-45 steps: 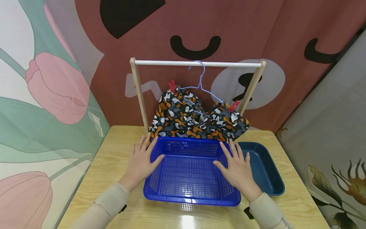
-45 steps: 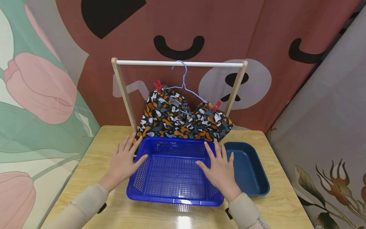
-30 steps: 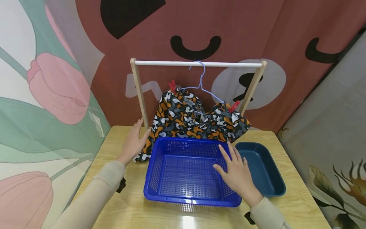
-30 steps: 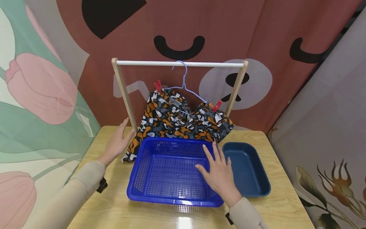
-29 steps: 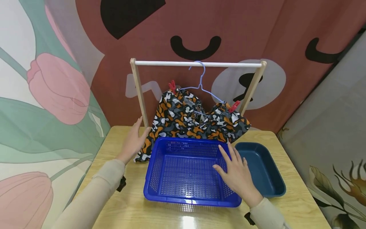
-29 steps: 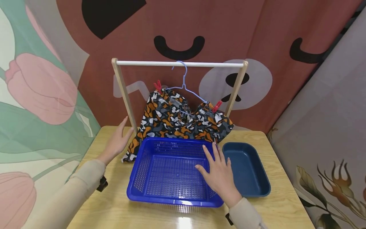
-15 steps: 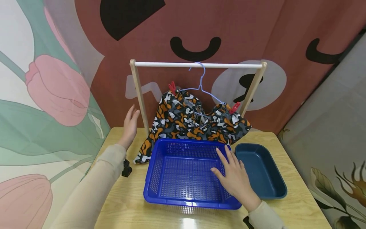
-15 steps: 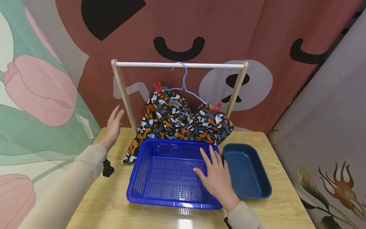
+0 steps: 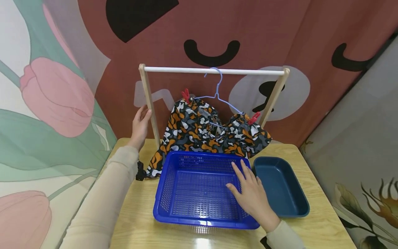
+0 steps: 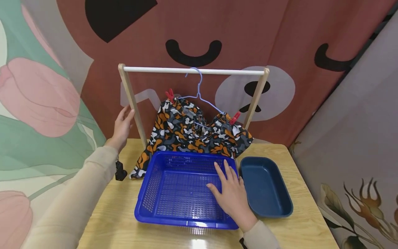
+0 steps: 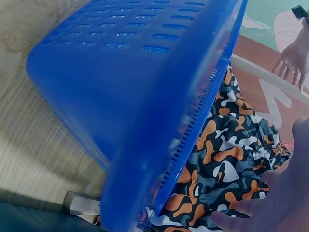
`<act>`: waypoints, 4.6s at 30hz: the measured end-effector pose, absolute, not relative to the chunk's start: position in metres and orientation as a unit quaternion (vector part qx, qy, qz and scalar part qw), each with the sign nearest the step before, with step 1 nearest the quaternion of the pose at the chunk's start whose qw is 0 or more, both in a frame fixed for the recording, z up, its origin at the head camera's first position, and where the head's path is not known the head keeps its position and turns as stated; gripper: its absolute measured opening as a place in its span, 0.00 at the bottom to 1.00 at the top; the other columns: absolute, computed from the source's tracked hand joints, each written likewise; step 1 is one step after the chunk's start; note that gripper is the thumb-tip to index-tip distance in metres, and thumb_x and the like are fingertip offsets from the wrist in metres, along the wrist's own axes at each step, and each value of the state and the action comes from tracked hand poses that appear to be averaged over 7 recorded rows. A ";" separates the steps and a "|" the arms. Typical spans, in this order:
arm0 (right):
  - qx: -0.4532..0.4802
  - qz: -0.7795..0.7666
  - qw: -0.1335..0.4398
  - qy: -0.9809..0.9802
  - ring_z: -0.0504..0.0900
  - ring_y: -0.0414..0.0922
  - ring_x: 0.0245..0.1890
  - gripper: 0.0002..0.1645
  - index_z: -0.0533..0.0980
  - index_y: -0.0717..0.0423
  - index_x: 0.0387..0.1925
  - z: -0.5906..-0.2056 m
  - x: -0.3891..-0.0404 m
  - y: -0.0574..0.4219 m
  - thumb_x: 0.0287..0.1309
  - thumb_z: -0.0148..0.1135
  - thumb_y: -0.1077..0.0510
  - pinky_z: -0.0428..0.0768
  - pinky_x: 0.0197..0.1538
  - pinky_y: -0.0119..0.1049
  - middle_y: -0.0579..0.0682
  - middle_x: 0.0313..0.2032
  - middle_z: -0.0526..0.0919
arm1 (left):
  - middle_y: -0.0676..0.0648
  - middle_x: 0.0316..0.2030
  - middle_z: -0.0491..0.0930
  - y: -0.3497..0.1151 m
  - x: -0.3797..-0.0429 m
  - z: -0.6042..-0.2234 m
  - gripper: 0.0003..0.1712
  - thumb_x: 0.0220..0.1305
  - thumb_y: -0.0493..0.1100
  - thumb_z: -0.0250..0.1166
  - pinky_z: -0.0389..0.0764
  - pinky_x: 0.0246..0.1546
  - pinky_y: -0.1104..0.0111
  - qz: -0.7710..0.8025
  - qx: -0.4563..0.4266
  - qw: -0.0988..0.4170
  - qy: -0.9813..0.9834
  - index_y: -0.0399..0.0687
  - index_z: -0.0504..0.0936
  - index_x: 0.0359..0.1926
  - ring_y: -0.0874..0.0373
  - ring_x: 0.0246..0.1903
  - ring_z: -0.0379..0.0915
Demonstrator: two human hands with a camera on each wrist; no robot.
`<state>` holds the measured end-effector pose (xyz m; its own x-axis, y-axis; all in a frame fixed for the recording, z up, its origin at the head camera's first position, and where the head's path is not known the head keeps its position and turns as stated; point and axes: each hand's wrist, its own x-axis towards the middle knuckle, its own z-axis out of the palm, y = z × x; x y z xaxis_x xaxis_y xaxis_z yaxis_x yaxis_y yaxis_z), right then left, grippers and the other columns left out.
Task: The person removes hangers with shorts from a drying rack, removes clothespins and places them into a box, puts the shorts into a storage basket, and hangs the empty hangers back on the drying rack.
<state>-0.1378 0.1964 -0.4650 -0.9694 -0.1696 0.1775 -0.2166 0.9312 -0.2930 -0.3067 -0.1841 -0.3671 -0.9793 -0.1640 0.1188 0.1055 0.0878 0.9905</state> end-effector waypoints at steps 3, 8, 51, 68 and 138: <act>0.099 0.163 0.073 -0.979 0.57 0.62 0.71 0.45 0.49 0.39 0.78 -0.465 -0.139 0.194 0.68 0.53 0.34 0.58 0.62 0.72 0.56 0.77 0.46 | 0.41 0.72 0.60 -0.186 -0.314 -0.373 0.37 0.75 0.57 0.52 0.58 0.69 0.55 -0.654 0.020 0.111 -0.748 0.48 0.55 0.77 0.47 0.71 0.55; 0.097 0.164 0.078 -0.978 0.58 0.62 0.71 0.45 0.51 0.42 0.78 -0.465 -0.139 0.193 0.68 0.52 0.34 0.62 0.61 0.70 0.59 0.76 0.49 | 0.35 0.66 0.67 -0.182 -0.319 -0.379 0.32 0.77 0.51 0.51 0.64 0.65 0.52 -0.636 0.008 0.115 -0.763 0.42 0.60 0.74 0.42 0.65 0.63; 0.112 0.228 0.284 -0.925 0.75 0.62 0.54 0.30 0.68 0.58 0.67 -0.330 -0.205 0.241 0.71 0.58 0.48 0.74 0.47 0.62 0.63 0.61 0.74 | 0.35 0.68 0.65 -0.181 -0.317 -0.370 0.27 0.78 0.46 0.49 0.60 0.67 0.51 -0.704 0.037 0.074 -0.705 0.41 0.63 0.72 0.44 0.66 0.59; 0.083 0.203 0.177 -0.959 0.78 0.59 0.36 0.28 0.72 0.59 0.39 -0.350 -0.260 0.249 0.79 0.31 0.45 0.73 0.37 0.56 0.59 0.33 0.77 | 0.38 0.65 0.69 -0.183 -0.320 -0.392 0.28 0.77 0.49 0.50 0.63 0.64 0.54 -0.688 0.045 0.104 -0.716 0.42 0.64 0.71 0.46 0.64 0.62; -0.020 0.357 0.302 -0.884 0.63 0.39 0.22 0.20 0.80 0.67 0.39 -0.364 -0.263 0.225 0.75 0.50 0.55 0.62 0.29 0.30 0.54 0.22 0.69 | 0.36 0.67 0.67 -0.188 -0.448 -0.444 0.29 0.78 0.47 0.49 0.66 0.64 0.51 -0.668 -0.014 -0.046 -0.743 0.41 0.62 0.73 0.43 0.67 0.61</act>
